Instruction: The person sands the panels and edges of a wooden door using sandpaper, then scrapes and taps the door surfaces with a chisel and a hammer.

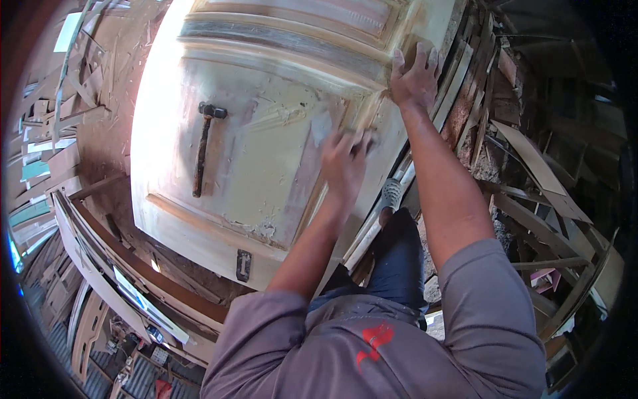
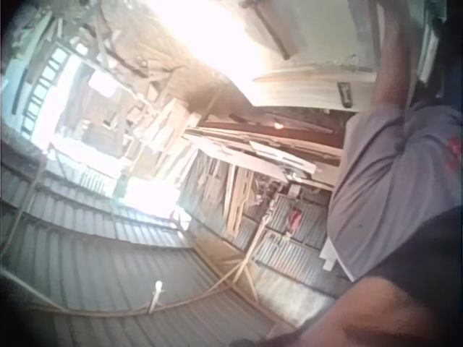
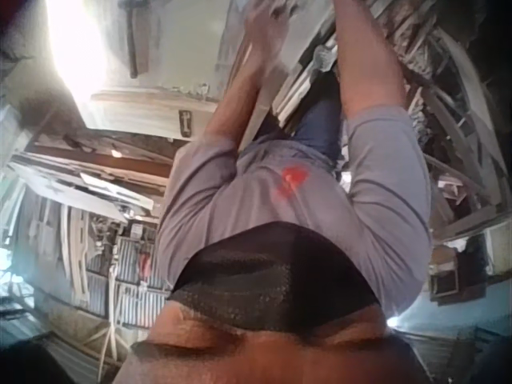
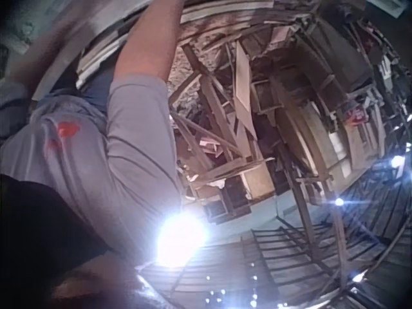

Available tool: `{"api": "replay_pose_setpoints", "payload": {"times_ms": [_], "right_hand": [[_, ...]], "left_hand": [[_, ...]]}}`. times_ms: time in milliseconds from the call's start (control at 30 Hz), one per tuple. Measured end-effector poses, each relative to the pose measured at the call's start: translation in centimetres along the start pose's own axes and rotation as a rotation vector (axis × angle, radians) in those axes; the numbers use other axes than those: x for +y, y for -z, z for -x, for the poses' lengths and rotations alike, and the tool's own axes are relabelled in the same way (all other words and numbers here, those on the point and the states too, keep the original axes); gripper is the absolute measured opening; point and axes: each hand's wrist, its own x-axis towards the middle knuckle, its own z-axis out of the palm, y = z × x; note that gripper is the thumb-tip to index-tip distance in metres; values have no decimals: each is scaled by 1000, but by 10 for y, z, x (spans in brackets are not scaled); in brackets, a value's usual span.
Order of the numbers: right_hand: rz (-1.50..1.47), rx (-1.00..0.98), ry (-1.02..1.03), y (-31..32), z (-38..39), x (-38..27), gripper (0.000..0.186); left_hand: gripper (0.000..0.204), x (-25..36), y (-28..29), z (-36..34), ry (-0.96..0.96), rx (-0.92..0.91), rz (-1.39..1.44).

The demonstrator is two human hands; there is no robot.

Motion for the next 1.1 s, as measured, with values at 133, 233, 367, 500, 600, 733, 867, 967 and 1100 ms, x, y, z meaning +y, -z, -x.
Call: {"api": "replay_pose_setpoints", "payload": {"times_ms": [133,233,367,500,600,733,867,967,1100], "right_hand": [[-7,1,11,-5,1,-4,78],[11,19,5,0,-4,7,77],[28,-15,-2,10,-4,1,78],[-81,-62,-53,10,0,-12,78],[-37,-52,-24,3,8,-12,79],[-13,-67,-50,7,2,0,80],[-62,-114,-84,17,-4,-9,82],[-45,-130,-80,7,-2,-15,83],[-19,-91,-76,3,-8,3,83]], "left_hand": [[16,1,-11,-25,-55,-9,-40],[13,-15,26,47,-17,-36,20],[9,-8,36,47,13,-53,-9],[12,4,-20,-38,-54,-50,-26],[13,-3,-13,-27,-139,9,-39],[12,-26,30,65,-5,-39,16],[13,-4,8,16,-79,-59,-91],[17,15,-28,-53,-113,-110,-201],[23,0,-22,-12,-134,-55,-187]]}}
